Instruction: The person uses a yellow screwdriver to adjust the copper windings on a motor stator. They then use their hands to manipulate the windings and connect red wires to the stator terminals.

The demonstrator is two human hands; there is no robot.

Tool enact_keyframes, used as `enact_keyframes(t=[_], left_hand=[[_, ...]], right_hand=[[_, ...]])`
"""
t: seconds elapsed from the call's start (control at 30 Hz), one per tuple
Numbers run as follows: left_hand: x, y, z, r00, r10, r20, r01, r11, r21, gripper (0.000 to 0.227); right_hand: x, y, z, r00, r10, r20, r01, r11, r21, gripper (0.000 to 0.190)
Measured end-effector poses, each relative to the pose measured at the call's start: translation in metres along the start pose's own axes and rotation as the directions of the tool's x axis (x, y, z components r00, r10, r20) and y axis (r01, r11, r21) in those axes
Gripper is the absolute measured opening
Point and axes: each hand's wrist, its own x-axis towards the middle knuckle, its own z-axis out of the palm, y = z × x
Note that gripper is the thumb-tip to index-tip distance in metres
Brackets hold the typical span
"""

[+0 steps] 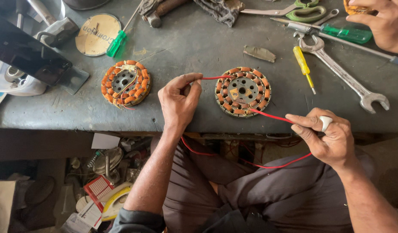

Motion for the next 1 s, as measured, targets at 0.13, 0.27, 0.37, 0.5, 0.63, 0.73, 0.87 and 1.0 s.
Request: enact_keyframes(t=[0.13, 0.27, 0.37, 0.5, 0.63, 0.73, 0.87, 1.0], left_hand=[[0.0, 0.002, -0.001, 1.0, 0.0, 0.0, 0.0, 1.0, -0.016, 0.017], [0.0, 0.002, -0.001, 1.0, 0.02, 0.003, -0.02, 1.0, -0.008, 0.017], [0.0, 0.002, -0.001, 1.0, 0.03, 0.006, -0.03, 1.0, -0.004, 0.017], [-0.001, 0.002, -0.001, 1.0, 0.017, 0.008, -0.017, 1.0, -0.014, 0.017], [-0.001, 0.002, -0.001, 1.0, 0.017, 0.007, -0.017, 1.0, -0.005, 0.017], [0.0, 0.002, -0.001, 1.0, 0.017, 0.005, -0.017, 1.0, 0.003, 0.017], [-0.001, 0.0, 0.0, 1.0, 0.002, 0.009, -0.002, 1.0, 0.003, 0.017], [0.0, 0.0, -0.001, 1.0, -0.016, 0.014, 0.016, 1.0, 0.012, 0.016]], right_hand=[[0.0, 0.0, -0.001, 1.0, 0.008, -0.007, -0.008, 1.0, -0.004, 0.024], [-0.002, 0.004, -0.001, 1.0, 0.006, -0.014, -0.006, 1.0, 0.018, 0.025], [-0.002, 0.007, 0.0, 1.0, 0.03, -0.01, -0.029, 0.997, 0.074, 0.025], [-0.004, 0.007, 0.002, 0.999, 0.031, -0.03, -0.029, 0.998, 0.063, 0.025], [-0.001, 0.007, 0.0, 1.0, 0.004, -0.016, -0.003, 0.999, 0.042, 0.025], [-0.002, 0.007, 0.0, 1.0, -0.002, -0.019, 0.003, 0.999, 0.04, 0.025], [-0.004, 0.011, -0.001, 1.0, 0.01, -0.009, -0.01, 0.999, 0.031, 0.025], [-0.005, 0.013, -0.003, 0.998, 0.04, -0.043, -0.037, 0.998, 0.059, 0.023]])
